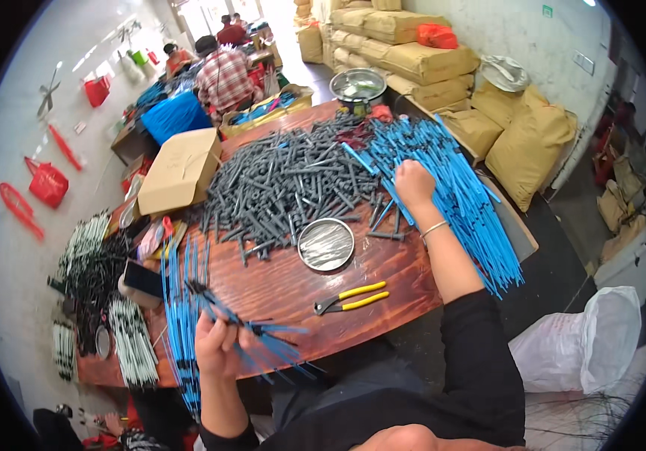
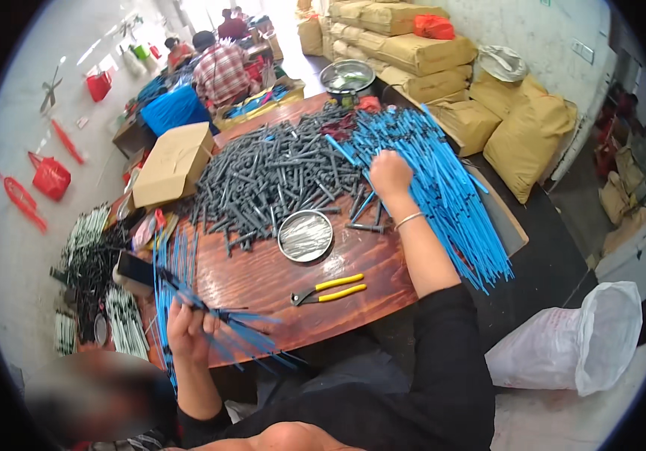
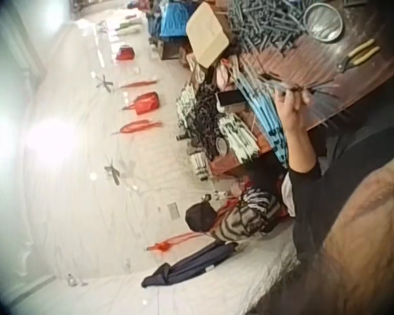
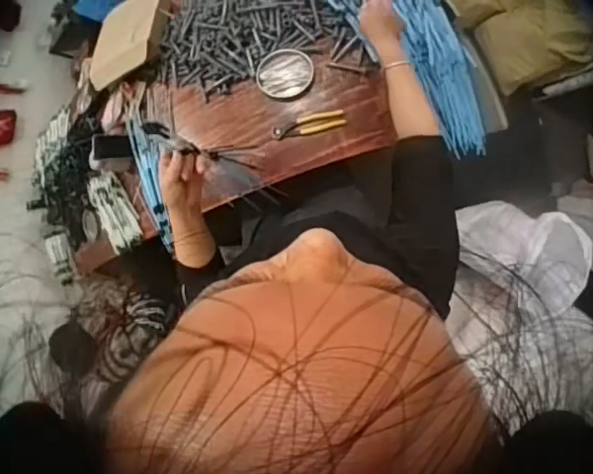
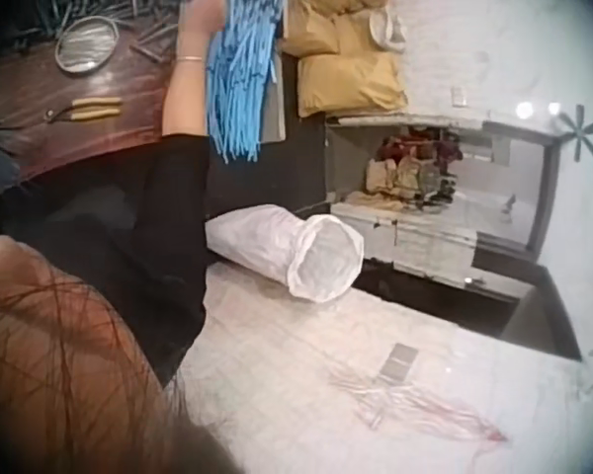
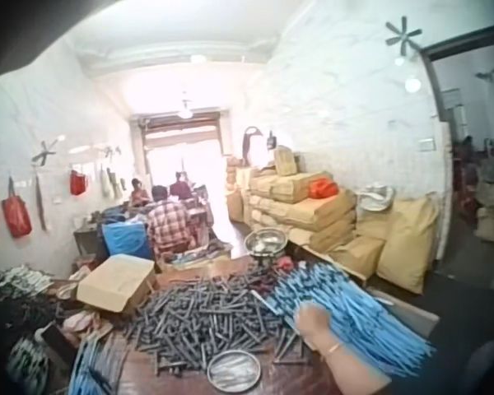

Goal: Assembling bundles of blue wires into circular connector hubs and securing them using crimping pliers.

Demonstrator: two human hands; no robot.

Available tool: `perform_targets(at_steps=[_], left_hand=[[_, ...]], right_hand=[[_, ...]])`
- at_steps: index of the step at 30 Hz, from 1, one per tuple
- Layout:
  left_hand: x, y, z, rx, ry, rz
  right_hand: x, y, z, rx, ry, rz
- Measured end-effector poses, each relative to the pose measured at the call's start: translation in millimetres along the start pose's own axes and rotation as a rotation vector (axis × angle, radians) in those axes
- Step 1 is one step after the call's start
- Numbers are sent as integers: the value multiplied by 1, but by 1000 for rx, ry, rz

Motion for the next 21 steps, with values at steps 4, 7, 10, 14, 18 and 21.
perform_targets(at_steps=[4,7,10,14,18,21], left_hand=[[2,-1,8,-344,-35,46],[2,3,10,-497,-49,32],[-6,6,26,-294,8,112],[-9,9,22,-248,306,-68],[-18,2,7,-362,481,-235],[-19,-8,2,-414,267,-149]], right_hand=[[-6,65,-24,231,-122,-87],[-9,61,-22,240,-172,-121],[-16,33,3,147,-71,-154],[12,-78,60,-119,-3,244],[106,-178,111,-931,-481,517],[138,-199,114,-1135,-713,497]])
Point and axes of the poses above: each hand's wrist, its own x-axis away from the middle knuckle, its own z-axis out of the back of the hand, y = z × x, the point moved 6 cm from there along -x, towards the middle knuckle, and after that the axes turned 8 degrees about z, right-handed, at the moved point
